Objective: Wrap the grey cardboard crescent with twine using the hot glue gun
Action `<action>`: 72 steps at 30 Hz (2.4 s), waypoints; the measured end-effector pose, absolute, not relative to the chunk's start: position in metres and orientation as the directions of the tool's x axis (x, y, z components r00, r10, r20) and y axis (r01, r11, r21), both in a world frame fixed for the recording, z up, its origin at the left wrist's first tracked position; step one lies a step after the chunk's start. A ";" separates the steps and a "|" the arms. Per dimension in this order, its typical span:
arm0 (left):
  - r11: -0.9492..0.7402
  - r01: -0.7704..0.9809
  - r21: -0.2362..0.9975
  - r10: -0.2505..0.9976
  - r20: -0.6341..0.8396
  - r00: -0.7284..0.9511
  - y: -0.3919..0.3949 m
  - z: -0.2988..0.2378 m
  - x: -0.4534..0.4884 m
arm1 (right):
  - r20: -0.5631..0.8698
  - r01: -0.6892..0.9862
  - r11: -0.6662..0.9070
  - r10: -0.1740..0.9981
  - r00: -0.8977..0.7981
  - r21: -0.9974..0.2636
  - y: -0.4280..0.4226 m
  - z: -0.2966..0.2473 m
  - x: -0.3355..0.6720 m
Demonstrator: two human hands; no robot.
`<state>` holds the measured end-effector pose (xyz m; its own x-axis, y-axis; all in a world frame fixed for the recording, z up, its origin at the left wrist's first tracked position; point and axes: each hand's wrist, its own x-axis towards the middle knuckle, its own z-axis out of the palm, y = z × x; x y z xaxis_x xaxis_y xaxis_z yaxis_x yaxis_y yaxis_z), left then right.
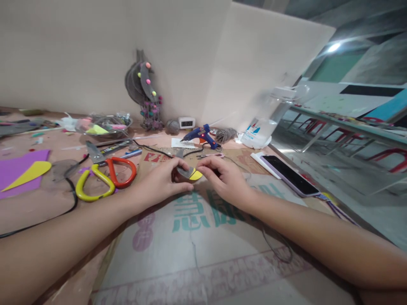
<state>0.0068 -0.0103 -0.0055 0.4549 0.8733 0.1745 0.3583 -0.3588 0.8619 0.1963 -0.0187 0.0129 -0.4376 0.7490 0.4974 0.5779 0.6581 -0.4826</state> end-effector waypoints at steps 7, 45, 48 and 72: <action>-0.421 0.390 0.819 0.868 0.239 0.436 -0.013 -0.004 0.007 | 0.494 0.596 0.652 0.753 -0.435 -0.469 -0.019 0.015 0.195; -0.411 0.382 0.828 0.857 0.209 0.471 -0.011 -0.004 0.005 | 0.203 0.641 0.651 0.748 -0.631 -0.407 0.010 0.008 0.221; -0.393 0.391 0.832 0.859 0.180 0.480 -0.012 -0.003 0.004 | 0.211 0.642 0.653 0.749 -0.628 -0.402 0.010 0.006 0.221; -0.469 0.407 0.784 0.862 0.304 0.406 -0.006 -0.008 0.000 | 0.304 0.640 0.656 0.753 -0.583 -0.399 0.007 -0.002 0.216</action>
